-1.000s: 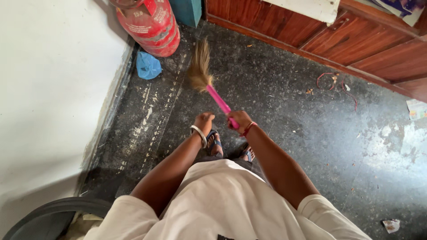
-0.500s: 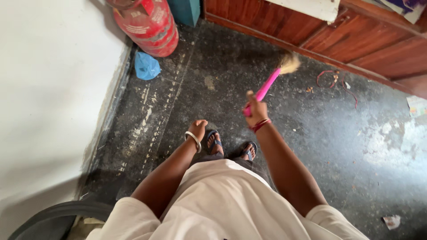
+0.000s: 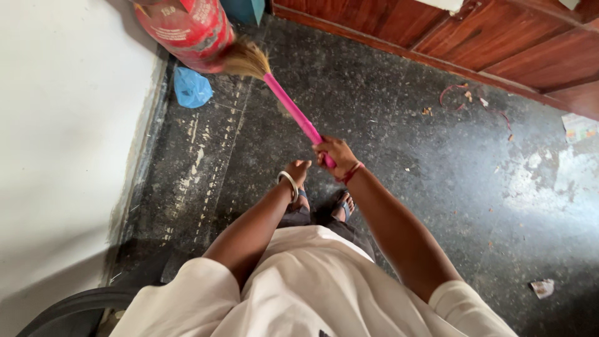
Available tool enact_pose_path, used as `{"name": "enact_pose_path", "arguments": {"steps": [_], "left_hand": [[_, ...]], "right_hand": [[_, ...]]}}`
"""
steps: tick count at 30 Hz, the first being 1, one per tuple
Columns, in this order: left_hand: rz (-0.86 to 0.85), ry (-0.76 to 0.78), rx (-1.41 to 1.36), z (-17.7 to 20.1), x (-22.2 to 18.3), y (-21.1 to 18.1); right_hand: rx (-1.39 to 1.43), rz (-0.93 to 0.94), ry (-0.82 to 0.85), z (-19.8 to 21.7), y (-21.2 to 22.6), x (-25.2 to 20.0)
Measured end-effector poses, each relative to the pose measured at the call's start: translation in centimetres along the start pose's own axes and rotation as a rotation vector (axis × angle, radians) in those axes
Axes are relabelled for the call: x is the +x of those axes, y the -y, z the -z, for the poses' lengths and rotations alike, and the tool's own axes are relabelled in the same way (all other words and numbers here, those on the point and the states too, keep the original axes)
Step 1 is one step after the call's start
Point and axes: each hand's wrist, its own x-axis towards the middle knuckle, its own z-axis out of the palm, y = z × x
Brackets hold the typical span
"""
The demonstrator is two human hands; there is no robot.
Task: The person sweeps the floor using a broom with a pink handle, moving debris and dust across the dark surface in a production area of a bakery.
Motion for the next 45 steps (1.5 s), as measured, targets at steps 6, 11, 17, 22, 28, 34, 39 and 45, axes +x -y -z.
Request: {"name": "enact_pose_path", "arguments": {"steps": [6, 11, 17, 22, 28, 34, 39, 45], "left_hand": [[0.034, -0.047, 0.06, 3.9, -4.0, 1.1], [-0.005, -0.261, 0.097, 8.7, -4.8, 3.8], [0.121, -0.277, 0.201, 11.7, -6.0, 5.4], [0.13, -0.218, 0.168, 8.9, -4.7, 4.0], [0.017, -0.121, 0.013, 3.4, 0.0, -3.8], [-0.309, -0.223, -0.047, 0.2, 1.2, -8.4], [-0.198, -0.162, 0.022, 0.6, -2.6, -5.9], [-0.023, -0.012, -0.014, -1.9, -9.7, -1.1]], "right_hand": [[0.22, 0.089, -0.181, 3.1, -0.6, 8.9], [-0.062, 0.124, -0.236, 2.5, -1.5, 5.2], [-0.016, 0.012, 0.068, 2.3, -4.7, -9.0], [0.044, -0.318, -0.052, 6.2, -9.0, -9.1], [-0.417, -0.311, -0.164, 9.8, -12.4, -4.4], [0.023, -0.307, -0.303, 15.5, -13.8, -10.3], [0.619, -0.287, -0.399, 22.9, -14.0, -15.4], [0.505, 0.135, -0.527, 21.5, -12.6, -23.2]]}}
